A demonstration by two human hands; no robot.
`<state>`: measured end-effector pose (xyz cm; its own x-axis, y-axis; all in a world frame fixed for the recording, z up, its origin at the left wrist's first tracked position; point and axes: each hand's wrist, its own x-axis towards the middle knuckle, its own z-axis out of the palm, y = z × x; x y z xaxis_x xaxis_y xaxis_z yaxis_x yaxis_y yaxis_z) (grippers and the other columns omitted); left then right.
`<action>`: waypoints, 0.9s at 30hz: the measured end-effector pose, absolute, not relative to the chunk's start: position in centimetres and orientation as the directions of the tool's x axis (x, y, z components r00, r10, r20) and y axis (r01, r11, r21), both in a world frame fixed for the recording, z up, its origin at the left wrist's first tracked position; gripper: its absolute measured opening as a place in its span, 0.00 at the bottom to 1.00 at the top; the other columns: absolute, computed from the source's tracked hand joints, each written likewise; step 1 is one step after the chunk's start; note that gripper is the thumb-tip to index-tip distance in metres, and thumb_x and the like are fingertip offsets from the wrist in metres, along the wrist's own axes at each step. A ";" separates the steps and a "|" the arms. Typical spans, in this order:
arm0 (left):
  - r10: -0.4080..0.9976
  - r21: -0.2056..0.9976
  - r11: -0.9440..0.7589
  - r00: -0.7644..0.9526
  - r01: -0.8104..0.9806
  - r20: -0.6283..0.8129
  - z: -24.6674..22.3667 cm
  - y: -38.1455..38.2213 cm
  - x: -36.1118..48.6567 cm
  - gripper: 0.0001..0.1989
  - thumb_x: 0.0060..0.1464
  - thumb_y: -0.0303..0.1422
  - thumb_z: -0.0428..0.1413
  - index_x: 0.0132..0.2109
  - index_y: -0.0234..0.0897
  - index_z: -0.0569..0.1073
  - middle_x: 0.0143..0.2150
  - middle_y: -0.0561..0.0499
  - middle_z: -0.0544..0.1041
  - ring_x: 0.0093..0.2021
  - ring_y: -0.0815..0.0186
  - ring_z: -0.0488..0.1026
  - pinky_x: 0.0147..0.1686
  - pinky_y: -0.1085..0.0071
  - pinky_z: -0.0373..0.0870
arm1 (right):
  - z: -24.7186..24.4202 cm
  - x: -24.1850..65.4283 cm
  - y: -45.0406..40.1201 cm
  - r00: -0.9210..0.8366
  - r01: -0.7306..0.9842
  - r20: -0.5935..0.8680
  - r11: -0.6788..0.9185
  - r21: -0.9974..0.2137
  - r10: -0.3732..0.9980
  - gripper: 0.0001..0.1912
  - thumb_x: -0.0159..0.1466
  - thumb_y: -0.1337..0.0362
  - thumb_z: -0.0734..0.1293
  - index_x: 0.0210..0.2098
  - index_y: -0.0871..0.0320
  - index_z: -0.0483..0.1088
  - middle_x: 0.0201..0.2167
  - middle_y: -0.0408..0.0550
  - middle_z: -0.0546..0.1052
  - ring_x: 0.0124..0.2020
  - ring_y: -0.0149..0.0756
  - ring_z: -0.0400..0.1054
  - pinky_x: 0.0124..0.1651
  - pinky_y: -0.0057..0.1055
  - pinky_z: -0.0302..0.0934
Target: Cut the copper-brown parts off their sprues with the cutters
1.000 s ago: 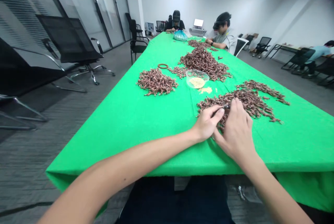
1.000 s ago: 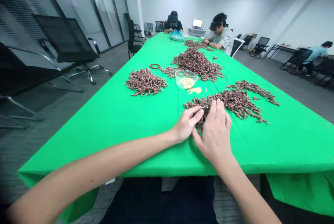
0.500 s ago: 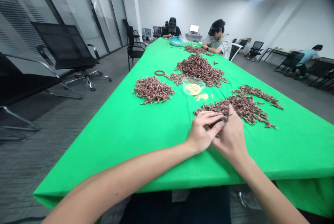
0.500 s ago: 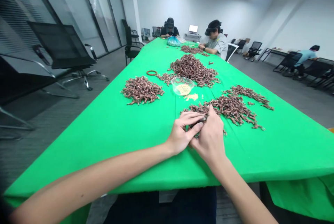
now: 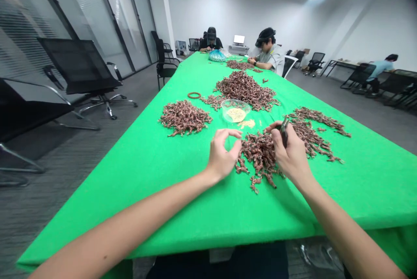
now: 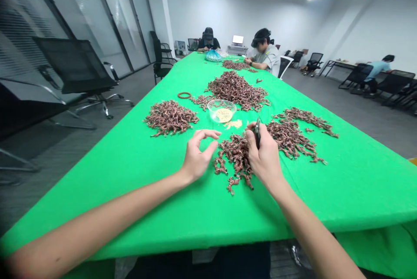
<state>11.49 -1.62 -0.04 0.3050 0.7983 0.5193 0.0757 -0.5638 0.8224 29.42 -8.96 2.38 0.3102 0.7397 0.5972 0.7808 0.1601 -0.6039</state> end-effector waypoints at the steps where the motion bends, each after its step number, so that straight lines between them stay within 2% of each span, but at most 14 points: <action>1: 0.781 0.790 -0.596 0.328 0.141 0.531 0.0 -0.9 11.1 0.05 0.57 0.25 0.56 0.38 0.39 0.74 0.46 0.49 0.80 0.53 0.59 0.71 0.58 0.57 0.63 | 2.7 29.9 -8.6 0.317 0.762 0.593 0.174 -0.624 0.740 0.17 0.72 0.48 0.58 0.45 0.54 0.68 0.33 0.46 0.75 0.30 0.35 0.68 0.35 0.32 0.63; 4: 0.731 0.689 -0.660 0.467 0.297 0.498 0.0 0.8 10.2 0.04 0.56 0.26 0.57 0.35 0.38 0.76 0.43 0.49 0.81 0.52 0.57 0.71 0.57 0.54 0.62 | 3.5 30.8 -7.2 0.331 0.693 0.600 0.245 -0.679 0.728 0.20 0.71 0.45 0.58 0.39 0.55 0.68 0.27 0.43 0.72 0.26 0.32 0.65 0.31 0.30 0.60; 7: 0.666 0.608 -0.708 0.626 0.359 0.406 -0.3 1.4 9.9 0.05 0.56 0.32 0.60 0.31 0.38 0.77 0.44 0.48 0.80 0.52 0.55 0.70 0.56 0.52 0.61 | 3.8 31.2 -5.5 0.293 0.657 0.591 0.291 -0.695 0.751 0.25 0.72 0.43 0.55 0.33 0.55 0.68 0.23 0.42 0.68 0.23 0.31 0.62 0.27 0.29 0.57; 12: 0.642 0.591 -0.702 0.712 0.396 0.285 -0.9 0.8 9.7 0.12 0.48 0.41 0.66 0.30 0.39 0.77 0.49 0.46 0.77 0.56 0.51 0.67 0.57 0.49 0.60 | 3.3 31.0 -3.0 0.200 0.668 0.586 0.327 -0.668 0.785 0.30 0.73 0.44 0.49 0.35 0.56 0.71 0.22 0.42 0.67 0.21 0.31 0.60 0.25 0.30 0.53; 15: 0.654 0.641 -0.668 0.709 0.378 0.264 -0.9 0.5 9.2 0.09 0.52 0.39 0.65 0.31 0.39 0.77 0.47 0.47 0.77 0.54 0.53 0.69 0.56 0.50 0.62 | 2.6 30.8 -2.6 0.111 0.741 0.608 0.343 -0.578 0.786 0.26 0.74 0.48 0.51 0.35 0.57 0.70 0.22 0.42 0.67 0.22 0.31 0.60 0.28 0.31 0.54; 19: 0.703 0.778 -0.561 0.660 0.283 0.266 -0.8 0.6 8.0 0.06 0.56 0.36 0.64 0.34 0.39 0.76 0.44 0.49 0.80 0.51 0.57 0.72 0.55 0.54 0.65 | 1.2 30.8 -3.2 -0.036 0.812 0.619 0.385 -0.439 0.784 0.17 0.73 0.54 0.56 0.39 0.57 0.70 0.23 0.41 0.69 0.24 0.32 0.63 0.31 0.32 0.56; 23: 0.791 0.956 -0.272 0.591 0.109 0.158 -1.0 0.8 6.9 0.07 0.60 0.36 0.60 0.39 0.38 0.74 0.44 0.48 0.80 0.46 0.59 0.77 0.53 0.56 0.72 | 0.4 30.3 -4.7 -0.198 0.842 0.626 0.458 -0.285 0.754 0.12 0.69 0.56 0.62 0.44 0.58 0.68 0.33 0.47 0.75 0.32 0.36 0.69 0.36 0.33 0.61; 25: 0.814 0.995 -0.102 0.574 -0.007 0.087 -1.2 0.9 6.6 0.09 0.61 0.37 0.60 0.41 0.36 0.72 0.40 0.48 0.81 0.41 0.60 0.79 0.45 0.59 0.77 | 0.2 29.7 -5.4 -0.266 0.842 0.637 0.496 -0.211 0.723 0.13 0.67 0.57 0.64 0.46 0.59 0.68 0.35 0.49 0.75 0.33 0.38 0.69 0.36 0.34 0.62; 27: 0.836 0.997 -0.001 0.547 -0.077 0.043 -1.4 1.1 6.5 0.10 0.60 0.37 0.61 0.41 0.35 0.71 0.38 0.48 0.81 0.37 0.62 0.79 0.39 0.63 0.79 | 0.1 29.1 -5.9 -0.298 0.842 0.643 0.511 -0.170 0.705 0.15 0.65 0.57 0.65 0.47 0.59 0.68 0.35 0.50 0.74 0.33 0.38 0.68 0.35 0.35 0.63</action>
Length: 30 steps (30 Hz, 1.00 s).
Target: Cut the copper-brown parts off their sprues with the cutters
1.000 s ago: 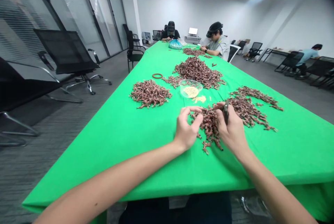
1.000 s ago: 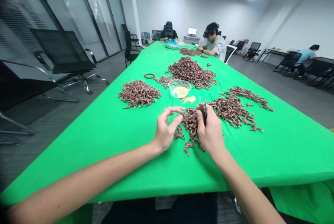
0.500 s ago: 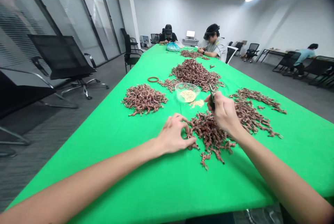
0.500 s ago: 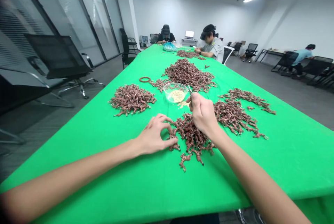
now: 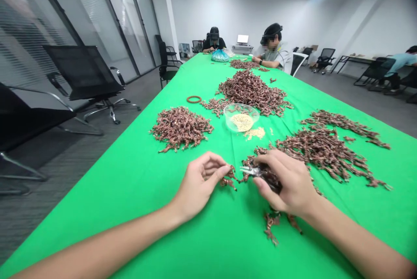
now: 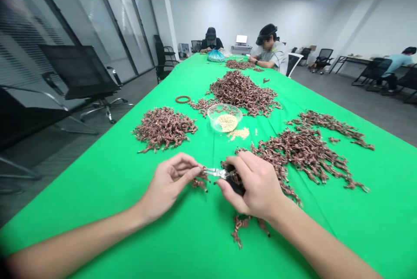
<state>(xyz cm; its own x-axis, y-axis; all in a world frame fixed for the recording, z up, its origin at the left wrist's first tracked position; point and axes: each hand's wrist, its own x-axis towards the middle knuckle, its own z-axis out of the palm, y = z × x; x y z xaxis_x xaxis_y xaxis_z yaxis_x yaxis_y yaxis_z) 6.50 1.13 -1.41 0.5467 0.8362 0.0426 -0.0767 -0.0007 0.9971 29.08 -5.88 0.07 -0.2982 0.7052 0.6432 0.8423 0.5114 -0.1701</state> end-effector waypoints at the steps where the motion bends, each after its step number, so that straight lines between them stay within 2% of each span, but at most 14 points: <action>1: 0.846 0.995 0.029 0.533 -0.092 0.024 -1.5 1.3 6.5 0.11 0.59 0.37 0.62 0.40 0.35 0.71 0.37 0.48 0.81 0.35 0.63 0.79 0.36 0.65 0.79 | 0.0 28.8 -6.1 -0.306 0.844 0.642 0.513 -0.158 0.703 0.15 0.65 0.57 0.66 0.47 0.60 0.68 0.34 0.51 0.74 0.33 0.39 0.68 0.35 0.35 0.63; 5: 0.869 0.991 0.076 0.495 -0.106 -0.013 -1.5 1.7 6.3 0.12 0.58 0.36 0.63 0.41 0.33 0.71 0.36 0.47 0.81 0.32 0.64 0.79 0.35 0.67 0.78 | -0.3 28.3 -6.4 -0.293 0.849 0.618 0.495 -0.182 0.730 0.17 0.65 0.57 0.66 0.48 0.61 0.69 0.35 0.52 0.73 0.35 0.40 0.68 0.36 0.37 0.64; 10: 0.850 1.000 -0.018 0.527 -0.023 0.027 -1.2 1.9 6.1 0.11 0.56 0.36 0.64 0.39 0.33 0.74 0.40 0.44 0.83 0.40 0.63 0.80 0.44 0.68 0.76 | -0.5 28.4 -6.4 -0.266 0.839 0.569 0.477 -0.262 0.778 0.16 0.65 0.58 0.66 0.48 0.62 0.70 0.35 0.52 0.73 0.35 0.40 0.67 0.36 0.37 0.64; 13: 0.852 0.999 -0.043 0.522 -0.023 0.048 -0.9 1.9 5.9 0.09 0.56 0.35 0.64 0.38 0.33 0.74 0.41 0.45 0.83 0.42 0.64 0.80 0.46 0.69 0.74 | -0.6 28.4 -6.5 -0.265 0.838 0.566 0.477 -0.265 0.780 0.17 0.64 0.59 0.67 0.48 0.63 0.69 0.35 0.53 0.72 0.35 0.40 0.66 0.36 0.37 0.64; 20: 0.848 0.994 0.083 0.530 -0.076 -0.030 -0.8 1.8 5.7 0.11 0.55 0.36 0.66 0.36 0.33 0.73 0.37 0.45 0.83 0.34 0.64 0.80 0.36 0.69 0.76 | -0.9 28.6 -6.4 -0.266 0.835 0.570 0.481 -0.266 0.777 0.17 0.64 0.59 0.68 0.49 0.63 0.69 0.37 0.53 0.73 0.36 0.40 0.66 0.36 0.38 0.64; 24: 0.835 0.994 0.105 0.545 -0.027 -0.073 -0.7 1.8 5.8 0.12 0.55 0.37 0.65 0.37 0.33 0.73 0.31 0.48 0.81 0.28 0.66 0.78 0.25 0.74 0.70 | -0.8 28.6 -6.5 -0.268 0.826 0.557 0.485 -0.287 0.786 0.18 0.64 0.59 0.68 0.50 0.62 0.69 0.37 0.53 0.73 0.35 0.40 0.67 0.36 0.38 0.65; 27: 0.836 0.997 0.072 0.546 -0.010 -0.055 -0.5 1.8 5.8 0.11 0.56 0.36 0.65 0.37 0.32 0.73 0.32 0.48 0.81 0.28 0.69 0.77 0.26 0.76 0.68 | -0.6 28.4 -6.5 -0.273 0.814 0.567 0.501 -0.295 0.777 0.17 0.64 0.60 0.68 0.50 0.62 0.69 0.37 0.53 0.73 0.35 0.40 0.67 0.36 0.37 0.65; 30: 0.845 0.998 0.053 0.534 -0.017 -0.036 -0.5 1.8 5.8 0.11 0.57 0.36 0.64 0.38 0.33 0.72 0.33 0.47 0.82 0.29 0.67 0.78 0.29 0.74 0.71 | -0.4 28.2 -6.6 -0.264 0.802 0.576 0.508 -0.314 0.774 0.17 0.64 0.60 0.67 0.50 0.62 0.69 0.38 0.53 0.73 0.35 0.40 0.68 0.36 0.37 0.66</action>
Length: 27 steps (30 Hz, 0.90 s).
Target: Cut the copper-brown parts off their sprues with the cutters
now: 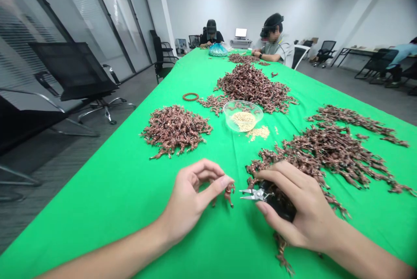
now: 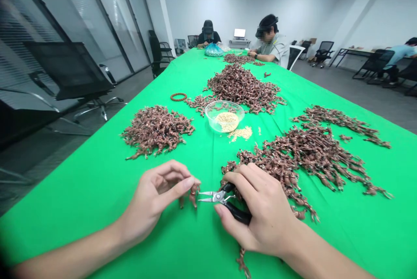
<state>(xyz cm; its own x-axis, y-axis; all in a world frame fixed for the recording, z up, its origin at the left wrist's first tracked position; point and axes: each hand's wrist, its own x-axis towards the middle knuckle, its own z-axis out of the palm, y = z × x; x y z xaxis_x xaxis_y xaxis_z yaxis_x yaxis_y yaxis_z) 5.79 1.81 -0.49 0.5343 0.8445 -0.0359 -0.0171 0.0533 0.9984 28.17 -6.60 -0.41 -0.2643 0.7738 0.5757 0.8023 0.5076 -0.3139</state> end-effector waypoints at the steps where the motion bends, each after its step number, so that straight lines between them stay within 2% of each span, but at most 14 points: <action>1: 0.850 0.999 0.047 0.525 -0.020 -0.030 -0.5 1.8 5.8 0.11 0.57 0.36 0.64 0.38 0.34 0.72 0.34 0.47 0.82 0.31 0.66 0.78 0.30 0.74 0.72 | -0.4 28.1 -6.6 -0.261 0.799 0.574 0.507 -0.322 0.776 0.17 0.64 0.60 0.67 0.50 0.61 0.69 0.38 0.54 0.74 0.36 0.40 0.68 0.37 0.37 0.66; 4: 0.863 0.998 0.048 0.505 -0.031 -0.025 -0.8 1.8 5.7 0.11 0.57 0.37 0.64 0.38 0.35 0.72 0.36 0.46 0.82 0.33 0.64 0.79 0.29 0.73 0.73 | -0.4 28.1 -6.6 -0.260 0.789 0.567 0.510 -0.342 0.782 0.16 0.64 0.61 0.67 0.49 0.61 0.69 0.38 0.54 0.74 0.36 0.40 0.69 0.38 0.37 0.66; 7: 0.864 0.993 0.099 0.501 -0.069 -0.051 -1.0 1.8 5.7 0.12 0.58 0.37 0.63 0.40 0.35 0.71 0.38 0.45 0.83 0.31 0.64 0.79 0.25 0.74 0.72 | -0.5 28.1 -6.8 -0.251 0.776 0.559 0.509 -0.372 0.790 0.15 0.63 0.61 0.67 0.48 0.60 0.69 0.36 0.52 0.74 0.35 0.38 0.69 0.36 0.35 0.65; 12: 0.830 0.958 0.240 0.545 -0.158 -0.118 -0.9 2.1 5.5 0.13 0.57 0.36 0.64 0.39 0.34 0.69 0.35 0.46 0.82 0.26 0.67 0.78 0.27 0.74 0.74 | -0.6 27.9 -7.5 -0.137 0.712 0.502 0.437 -0.550 0.854 0.07 0.68 0.61 0.62 0.41 0.57 0.69 0.28 0.43 0.73 0.26 0.31 0.67 0.28 0.29 0.60; 16: 0.827 0.900 0.378 0.515 -0.216 -0.224 -0.3 2.5 5.5 0.12 0.58 0.36 0.63 0.38 0.33 0.69 0.34 0.50 0.80 0.26 0.70 0.78 0.28 0.76 0.75 | -0.9 27.7 -7.9 -0.107 0.658 0.520 0.453 -0.602 0.847 0.09 0.70 0.59 0.60 0.43 0.55 0.68 0.31 0.43 0.75 0.28 0.31 0.69 0.28 0.27 0.60; 18: 0.815 0.861 0.456 0.495 -0.227 -0.301 0.0 2.6 5.5 0.11 0.59 0.36 0.63 0.39 0.34 0.70 0.36 0.50 0.78 0.29 0.69 0.79 0.27 0.75 0.76 | -1.1 27.6 -8.0 -0.114 0.662 0.553 0.478 -0.578 0.825 0.09 0.69 0.59 0.61 0.44 0.55 0.69 0.32 0.44 0.75 0.30 0.31 0.70 0.32 0.27 0.63; 21: 0.801 0.844 0.498 0.478 -0.199 -0.360 0.4 2.7 5.4 0.10 0.61 0.36 0.60 0.44 0.34 0.72 0.42 0.47 0.78 0.39 0.64 0.80 0.31 0.73 0.79 | -1.4 27.7 -7.9 -0.126 0.680 0.577 0.494 -0.542 0.807 0.11 0.67 0.60 0.61 0.45 0.57 0.69 0.34 0.46 0.76 0.34 0.33 0.72 0.37 0.28 0.65; 24: 0.792 0.862 0.476 0.510 -0.173 -0.335 0.6 2.6 5.3 0.12 0.59 0.33 0.63 0.47 0.33 0.72 0.48 0.44 0.78 0.48 0.61 0.79 0.42 0.72 0.80 | -1.5 27.7 -7.9 -0.139 0.682 0.565 0.492 -0.541 0.813 0.10 0.67 0.61 0.61 0.45 0.57 0.69 0.34 0.45 0.76 0.34 0.33 0.71 0.37 0.28 0.66; 27: 0.789 0.885 0.435 0.544 -0.166 -0.286 0.6 2.5 5.1 0.17 0.53 0.29 0.67 0.48 0.33 0.72 0.50 0.44 0.78 0.50 0.59 0.79 0.46 0.71 0.78 | -1.4 27.8 -7.8 -0.144 0.694 0.570 0.493 -0.524 0.809 0.10 0.67 0.61 0.62 0.45 0.57 0.69 0.34 0.46 0.76 0.34 0.34 0.71 0.38 0.29 0.66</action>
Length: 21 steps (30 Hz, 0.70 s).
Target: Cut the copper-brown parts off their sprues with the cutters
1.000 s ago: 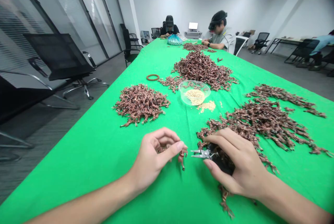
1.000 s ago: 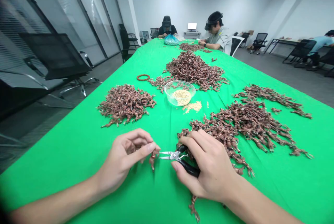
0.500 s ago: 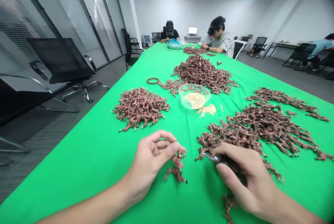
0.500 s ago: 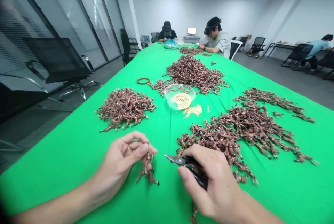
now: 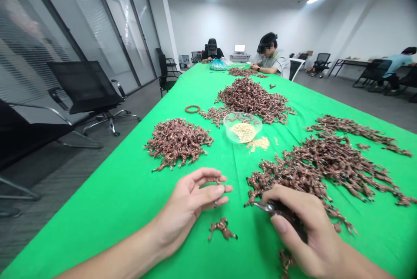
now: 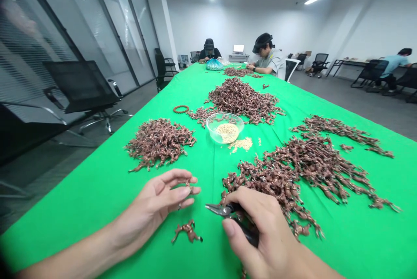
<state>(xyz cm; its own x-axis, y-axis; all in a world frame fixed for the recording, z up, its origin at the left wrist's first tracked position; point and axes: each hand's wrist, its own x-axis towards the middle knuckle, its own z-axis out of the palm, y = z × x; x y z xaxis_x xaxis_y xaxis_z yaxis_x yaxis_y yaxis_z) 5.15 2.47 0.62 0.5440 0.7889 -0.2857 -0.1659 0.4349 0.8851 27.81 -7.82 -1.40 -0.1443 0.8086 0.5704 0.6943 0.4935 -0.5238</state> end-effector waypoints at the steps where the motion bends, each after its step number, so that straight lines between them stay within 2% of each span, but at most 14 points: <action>1: 0.790 0.891 0.422 0.549 -0.166 -0.272 0.5 2.4 5.1 0.18 0.53 0.29 0.68 0.48 0.33 0.72 0.49 0.44 0.78 0.49 0.59 0.79 0.45 0.71 0.78 | -1.3 27.8 -7.8 -0.154 0.701 0.583 0.504 -0.504 0.798 0.10 0.67 0.61 0.62 0.45 0.57 0.69 0.34 0.47 0.75 0.33 0.34 0.71 0.37 0.29 0.66; 4: 0.789 0.914 0.375 0.571 -0.155 -0.226 0.1 2.1 5.1 0.25 0.51 0.29 0.69 0.53 0.35 0.70 0.46 0.44 0.80 0.48 0.59 0.80 0.46 0.71 0.77 | -1.1 27.8 -7.4 -0.211 0.745 0.632 0.542 -0.390 0.746 0.10 0.66 0.61 0.64 0.45 0.59 0.68 0.33 0.48 0.74 0.31 0.34 0.69 0.32 0.29 0.65; 6: 0.774 0.931 0.343 0.599 -0.122 -0.207 -0.2 1.9 5.0 0.25 0.49 0.30 0.70 0.54 0.33 0.72 0.46 0.42 0.82 0.48 0.58 0.81 0.47 0.70 0.77 | -1.0 27.6 -7.2 -0.238 0.775 0.653 0.546 -0.319 0.719 0.12 0.65 0.61 0.66 0.46 0.60 0.68 0.32 0.49 0.74 0.30 0.35 0.69 0.30 0.30 0.64; 10: 0.736 0.937 0.347 0.632 -0.044 -0.243 -0.6 1.5 5.0 0.22 0.46 0.30 0.71 0.49 0.30 0.77 0.48 0.39 0.83 0.50 0.54 0.80 0.49 0.67 0.78 | -1.3 27.1 -7.0 -0.234 0.808 0.654 0.518 -0.280 0.719 0.14 0.64 0.60 0.67 0.45 0.62 0.70 0.31 0.51 0.73 0.30 0.36 0.67 0.30 0.32 0.65; 14: 0.702 0.926 0.378 0.659 -0.020 -0.272 -0.7 1.4 5.0 0.23 0.45 0.30 0.72 0.49 0.31 0.79 0.48 0.39 0.83 0.49 0.51 0.81 0.40 0.66 0.82 | -1.9 26.8 -7.3 -0.235 0.848 0.669 0.485 -0.213 0.705 0.14 0.65 0.61 0.68 0.46 0.64 0.70 0.34 0.53 0.74 0.32 0.37 0.68 0.33 0.34 0.66; 21: 0.677 0.929 0.370 0.692 -0.026 -0.251 -0.8 1.4 4.7 0.20 0.45 0.28 0.71 0.47 0.34 0.80 0.46 0.43 0.84 0.47 0.56 0.82 0.43 0.70 0.80 | -2.4 27.0 -7.6 -0.281 0.878 0.675 0.467 -0.107 0.682 0.16 0.64 0.61 0.70 0.47 0.64 0.70 0.36 0.53 0.74 0.34 0.38 0.67 0.36 0.35 0.65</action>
<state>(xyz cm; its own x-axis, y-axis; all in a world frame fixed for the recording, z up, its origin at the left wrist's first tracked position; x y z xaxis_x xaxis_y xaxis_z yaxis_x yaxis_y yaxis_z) 4.72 1.44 -0.80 0.6917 0.6772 -0.2509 -0.0256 0.3701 0.9286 27.01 -7.57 -2.35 -0.2807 0.6824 0.6749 0.8776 0.4672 -0.1074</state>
